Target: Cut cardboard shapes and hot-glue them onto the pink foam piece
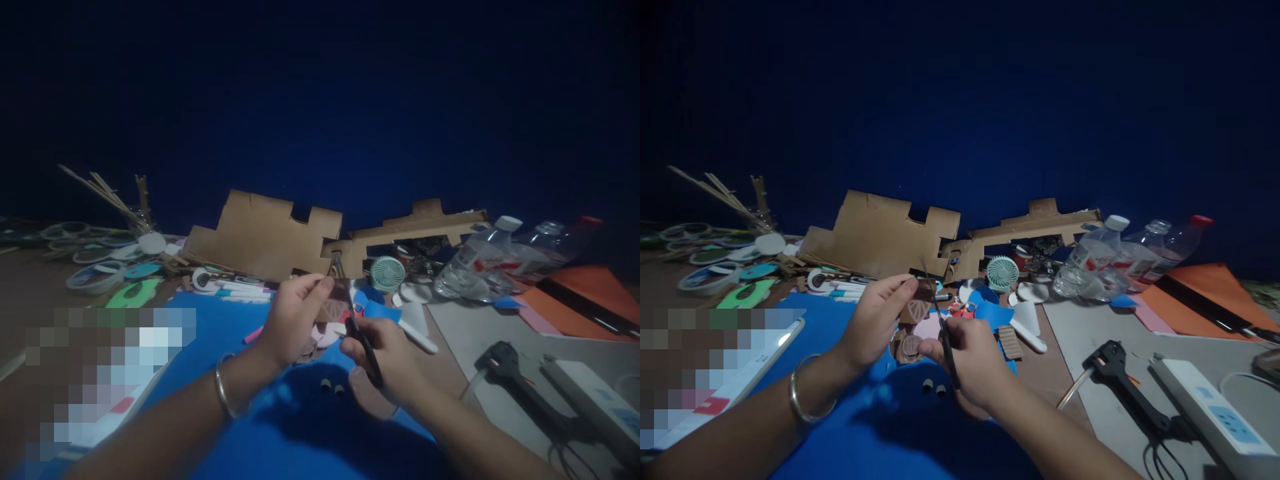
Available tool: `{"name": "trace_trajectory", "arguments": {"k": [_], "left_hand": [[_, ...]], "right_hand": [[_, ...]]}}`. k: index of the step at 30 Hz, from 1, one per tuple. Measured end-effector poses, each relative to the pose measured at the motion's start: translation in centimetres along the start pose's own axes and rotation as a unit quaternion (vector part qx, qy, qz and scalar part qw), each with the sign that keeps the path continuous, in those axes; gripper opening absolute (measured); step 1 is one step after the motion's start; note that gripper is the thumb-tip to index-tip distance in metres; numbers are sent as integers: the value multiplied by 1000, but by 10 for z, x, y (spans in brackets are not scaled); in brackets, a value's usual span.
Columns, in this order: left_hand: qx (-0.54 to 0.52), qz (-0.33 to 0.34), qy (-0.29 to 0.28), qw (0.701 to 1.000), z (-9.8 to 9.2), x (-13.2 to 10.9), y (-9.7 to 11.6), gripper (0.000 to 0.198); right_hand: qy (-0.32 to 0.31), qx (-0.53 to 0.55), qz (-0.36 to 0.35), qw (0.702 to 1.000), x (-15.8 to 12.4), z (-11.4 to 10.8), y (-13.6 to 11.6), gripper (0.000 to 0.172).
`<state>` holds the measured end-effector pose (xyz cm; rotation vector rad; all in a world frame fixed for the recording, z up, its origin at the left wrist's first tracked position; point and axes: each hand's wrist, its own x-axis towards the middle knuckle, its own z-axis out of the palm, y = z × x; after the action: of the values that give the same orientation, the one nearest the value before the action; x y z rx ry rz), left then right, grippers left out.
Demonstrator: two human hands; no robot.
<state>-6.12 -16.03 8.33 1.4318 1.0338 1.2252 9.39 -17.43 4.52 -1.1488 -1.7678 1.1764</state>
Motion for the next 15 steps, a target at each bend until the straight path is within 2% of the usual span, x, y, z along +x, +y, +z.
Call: {"name": "trace_trajectory", "arguments": {"k": [3,7,9,15], "left_hand": [[31,8,23,999,2,-2,-3,29],[131,101,19,986,3,-5,-1,22],[169,126,14,978,2,-6,0,22],[233,127,28,964,0,-6,1,28]], "right_hand": [[-8,-12,2,1000,-1,1,0,45],[-28,13,-15,999,-1,2,0,42],[-33,28,-18,999,-1,2,1,43],[-20,-6,-30,999,-2,2,4,52]]}}
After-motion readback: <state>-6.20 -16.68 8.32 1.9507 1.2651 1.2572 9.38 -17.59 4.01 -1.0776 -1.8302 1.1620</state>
